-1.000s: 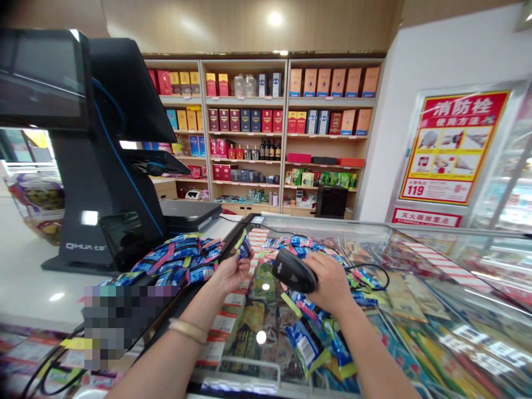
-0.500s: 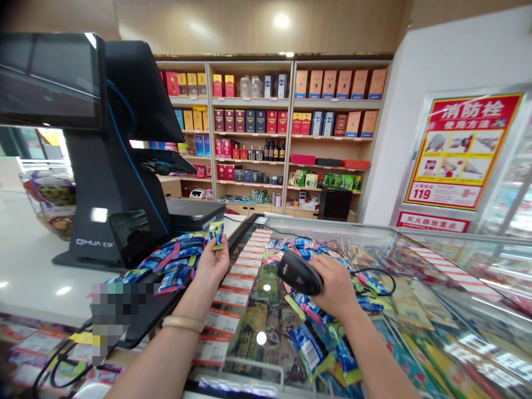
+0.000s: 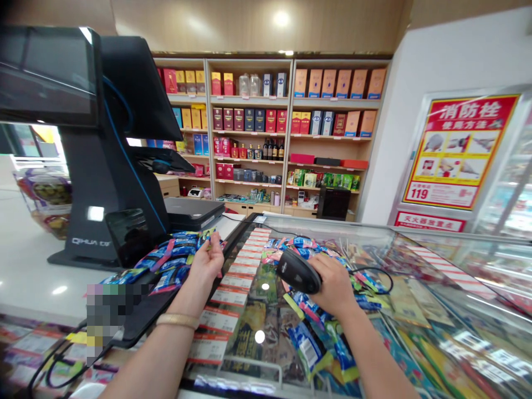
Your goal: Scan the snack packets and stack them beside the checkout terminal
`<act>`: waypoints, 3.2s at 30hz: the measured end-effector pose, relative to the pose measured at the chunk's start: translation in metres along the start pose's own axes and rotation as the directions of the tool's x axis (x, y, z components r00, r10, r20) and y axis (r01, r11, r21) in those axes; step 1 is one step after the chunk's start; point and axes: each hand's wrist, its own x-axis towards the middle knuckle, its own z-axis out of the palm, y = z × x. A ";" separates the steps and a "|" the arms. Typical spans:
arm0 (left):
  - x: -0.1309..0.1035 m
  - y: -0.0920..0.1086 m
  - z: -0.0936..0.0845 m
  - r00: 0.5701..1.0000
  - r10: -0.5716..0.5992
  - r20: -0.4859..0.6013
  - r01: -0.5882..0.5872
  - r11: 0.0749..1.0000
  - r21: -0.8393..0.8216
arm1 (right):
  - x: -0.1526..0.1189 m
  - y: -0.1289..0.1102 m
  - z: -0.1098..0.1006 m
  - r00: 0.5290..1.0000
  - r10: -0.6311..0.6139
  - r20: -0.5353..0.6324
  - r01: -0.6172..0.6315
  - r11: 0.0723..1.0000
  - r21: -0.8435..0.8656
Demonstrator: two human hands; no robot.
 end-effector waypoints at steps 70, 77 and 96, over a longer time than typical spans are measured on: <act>-0.032 -0.086 -0.032 0.729 0.103 0.677 -0.653 0.404 0.641 | -0.003 0.012 0.001 0.998 0.038 -0.041 -0.042 0.994 -0.100; -0.015 -0.058 -0.017 0.813 0.409 0.415 -0.580 0.635 0.511 | -0.005 0.016 0.003 0.997 0.007 -0.079 -0.016 0.994 -0.104; -0.009 -0.031 -0.010 0.839 0.390 0.379 -0.540 0.684 0.491 | -0.005 0.015 0.003 0.991 -0.001 -0.137 -0.017 0.991 -0.131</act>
